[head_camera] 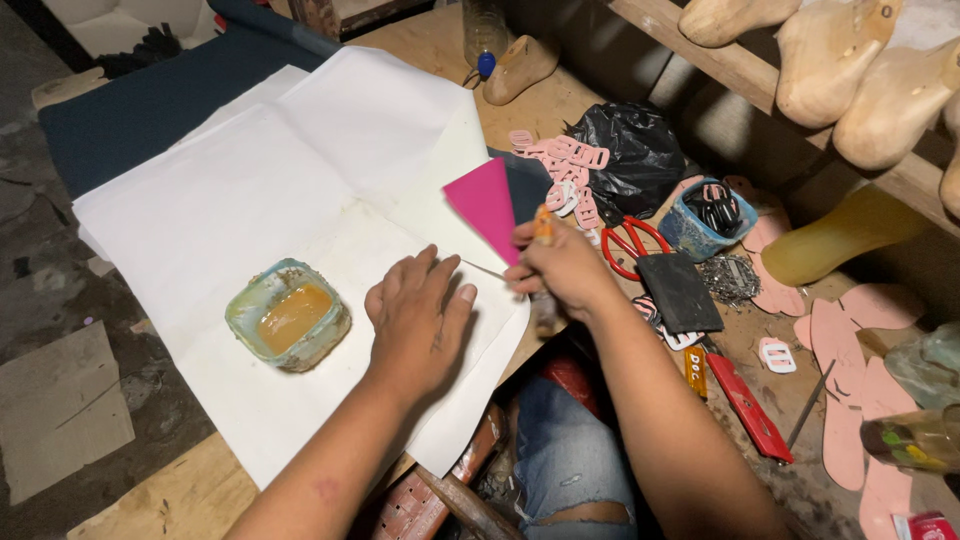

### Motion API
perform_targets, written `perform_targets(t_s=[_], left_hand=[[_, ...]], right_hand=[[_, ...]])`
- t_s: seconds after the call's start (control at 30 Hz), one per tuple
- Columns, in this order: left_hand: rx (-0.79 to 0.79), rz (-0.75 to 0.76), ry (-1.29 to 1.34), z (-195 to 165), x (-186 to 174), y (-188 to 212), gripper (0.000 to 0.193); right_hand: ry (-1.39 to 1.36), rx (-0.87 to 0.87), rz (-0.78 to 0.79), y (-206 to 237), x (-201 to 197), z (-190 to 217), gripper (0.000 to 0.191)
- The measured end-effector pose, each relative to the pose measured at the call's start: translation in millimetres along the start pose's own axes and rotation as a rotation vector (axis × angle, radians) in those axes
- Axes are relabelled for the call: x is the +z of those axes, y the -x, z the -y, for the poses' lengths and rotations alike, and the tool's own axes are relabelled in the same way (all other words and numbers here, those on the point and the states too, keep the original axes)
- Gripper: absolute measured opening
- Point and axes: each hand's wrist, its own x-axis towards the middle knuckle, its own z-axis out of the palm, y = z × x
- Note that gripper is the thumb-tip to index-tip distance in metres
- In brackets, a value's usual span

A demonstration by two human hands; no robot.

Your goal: The person applies a yellowish liquid from a small container onto a white sheet using a brush, then picks up small plastic pieces and applies the liquid to them one by one. The person works at a cluttered wooden workbench with tools and materials nearby.

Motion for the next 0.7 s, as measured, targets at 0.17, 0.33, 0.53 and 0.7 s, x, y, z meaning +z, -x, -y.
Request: perform_targets(t_s=[0.17, 0.33, 0.53, 0.7], left_hand=[[0.002, -0.088, 0.152, -19, -15, 53, 0.017], [-0.63, 0.04, 0.413, -19, -19, 129, 0.027], [-0.293, -0.34, 0.207, 43, -10, 223, 0.018], [-0.434, -0.254, -0.176, 113, -44, 266, 0.019]], right_hand=[[0.198, -0.062, -0.226, -7, -27, 34, 0.025], [0.307, -0.19, 0.19, 48, 21, 23, 0.035], [-0.298, 0.013, 0.016, 67, 66, -19, 0.042], [0.704, -0.48, -0.489, 26, 0, -29, 0.061]])
